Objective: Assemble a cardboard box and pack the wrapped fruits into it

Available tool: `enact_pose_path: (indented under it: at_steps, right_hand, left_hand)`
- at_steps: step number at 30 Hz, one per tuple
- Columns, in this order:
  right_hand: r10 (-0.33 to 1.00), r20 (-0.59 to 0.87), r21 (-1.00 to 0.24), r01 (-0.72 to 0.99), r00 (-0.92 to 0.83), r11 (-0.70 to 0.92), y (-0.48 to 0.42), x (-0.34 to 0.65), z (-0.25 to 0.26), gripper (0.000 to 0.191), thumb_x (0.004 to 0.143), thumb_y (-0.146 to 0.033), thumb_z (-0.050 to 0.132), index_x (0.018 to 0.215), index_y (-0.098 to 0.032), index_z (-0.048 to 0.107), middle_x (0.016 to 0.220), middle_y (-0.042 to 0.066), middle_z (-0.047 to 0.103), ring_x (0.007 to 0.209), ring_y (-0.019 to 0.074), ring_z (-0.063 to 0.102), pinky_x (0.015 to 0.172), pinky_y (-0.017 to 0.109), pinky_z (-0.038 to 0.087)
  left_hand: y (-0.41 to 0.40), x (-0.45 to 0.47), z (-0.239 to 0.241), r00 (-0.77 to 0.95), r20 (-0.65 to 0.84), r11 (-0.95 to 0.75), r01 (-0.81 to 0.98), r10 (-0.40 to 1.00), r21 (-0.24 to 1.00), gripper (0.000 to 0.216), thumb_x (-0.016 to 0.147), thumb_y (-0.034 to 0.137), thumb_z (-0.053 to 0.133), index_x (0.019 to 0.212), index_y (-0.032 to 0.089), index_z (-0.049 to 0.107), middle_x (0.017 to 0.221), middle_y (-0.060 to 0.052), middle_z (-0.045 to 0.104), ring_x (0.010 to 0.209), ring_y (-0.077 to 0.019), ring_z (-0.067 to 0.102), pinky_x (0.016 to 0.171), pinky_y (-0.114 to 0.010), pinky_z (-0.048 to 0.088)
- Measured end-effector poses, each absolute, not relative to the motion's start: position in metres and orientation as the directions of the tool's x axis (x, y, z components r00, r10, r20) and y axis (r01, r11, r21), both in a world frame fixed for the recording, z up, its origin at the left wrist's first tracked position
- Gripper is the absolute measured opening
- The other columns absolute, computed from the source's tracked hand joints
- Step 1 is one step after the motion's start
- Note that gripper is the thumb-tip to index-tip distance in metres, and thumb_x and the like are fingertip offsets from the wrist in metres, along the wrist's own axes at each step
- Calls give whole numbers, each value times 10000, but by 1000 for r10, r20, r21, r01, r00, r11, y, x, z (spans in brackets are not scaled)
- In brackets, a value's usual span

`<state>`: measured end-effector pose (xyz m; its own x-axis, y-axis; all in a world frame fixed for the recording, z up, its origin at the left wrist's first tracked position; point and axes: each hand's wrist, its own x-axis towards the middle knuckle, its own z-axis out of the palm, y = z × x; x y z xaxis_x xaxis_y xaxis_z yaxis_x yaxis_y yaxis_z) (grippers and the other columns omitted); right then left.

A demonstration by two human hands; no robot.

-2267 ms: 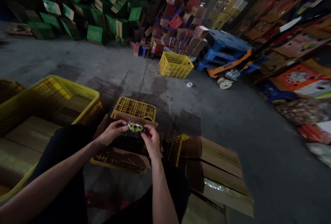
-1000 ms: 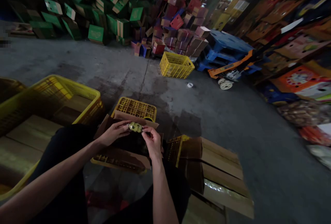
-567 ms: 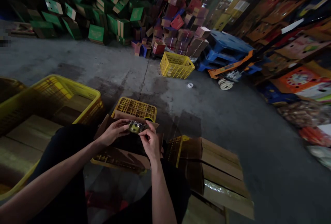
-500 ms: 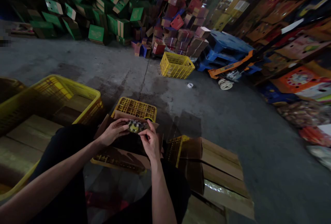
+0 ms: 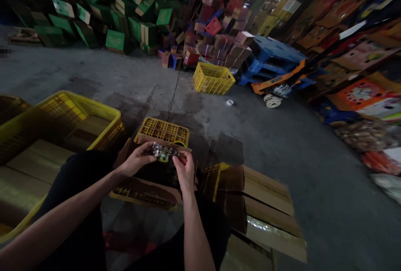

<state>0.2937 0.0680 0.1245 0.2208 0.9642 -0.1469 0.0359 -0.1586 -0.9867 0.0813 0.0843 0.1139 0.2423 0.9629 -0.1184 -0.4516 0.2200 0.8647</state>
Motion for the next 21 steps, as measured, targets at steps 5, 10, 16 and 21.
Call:
enact_pose_path:
  at_steps: [5,10,16,21]
  right_hand:
    - [976,-140,-985,76,167,-155,67,297,121,344,756,-477,742,992,-230,708,984,61,758,927,254,704,765,348,571]
    - [974,-166,-982,62,155,-178,64,298,121,317,751,-492,752,938,-236,729,933,43,761,883,238,704,756,341,573]
    - [973,-162,-983,62,166,-175,65,296,121,338,734,-542,772,887,-244,732,952,35,756,907,248,695,799,371,591]
    - [966,-219,-975,-9,138,-220,61,291,127,325,750,-537,769,885,-246,724,994,36,730,965,245,675,852,397,612]
  left_hand:
    - [84,81,118,304,-212,336,-449,929,828,478,703,301,876,1139,198,708,1115,-55,717,1022,-215,652,960,-338,483]
    - [84,79,119,233,-307,380,-409,923,830,376,776,461,805,1016,176,753,1012,-71,730,953,-214,665,838,-305,523]
    - [87,77,113,168,-338,377,-424,926,823,339,711,445,852,867,158,762,888,-62,736,856,-198,667,773,-270,500]
    - [90,76,116,92,-386,379,-494,918,783,321,675,429,881,790,167,734,814,-26,714,779,-149,644,727,-231,484]
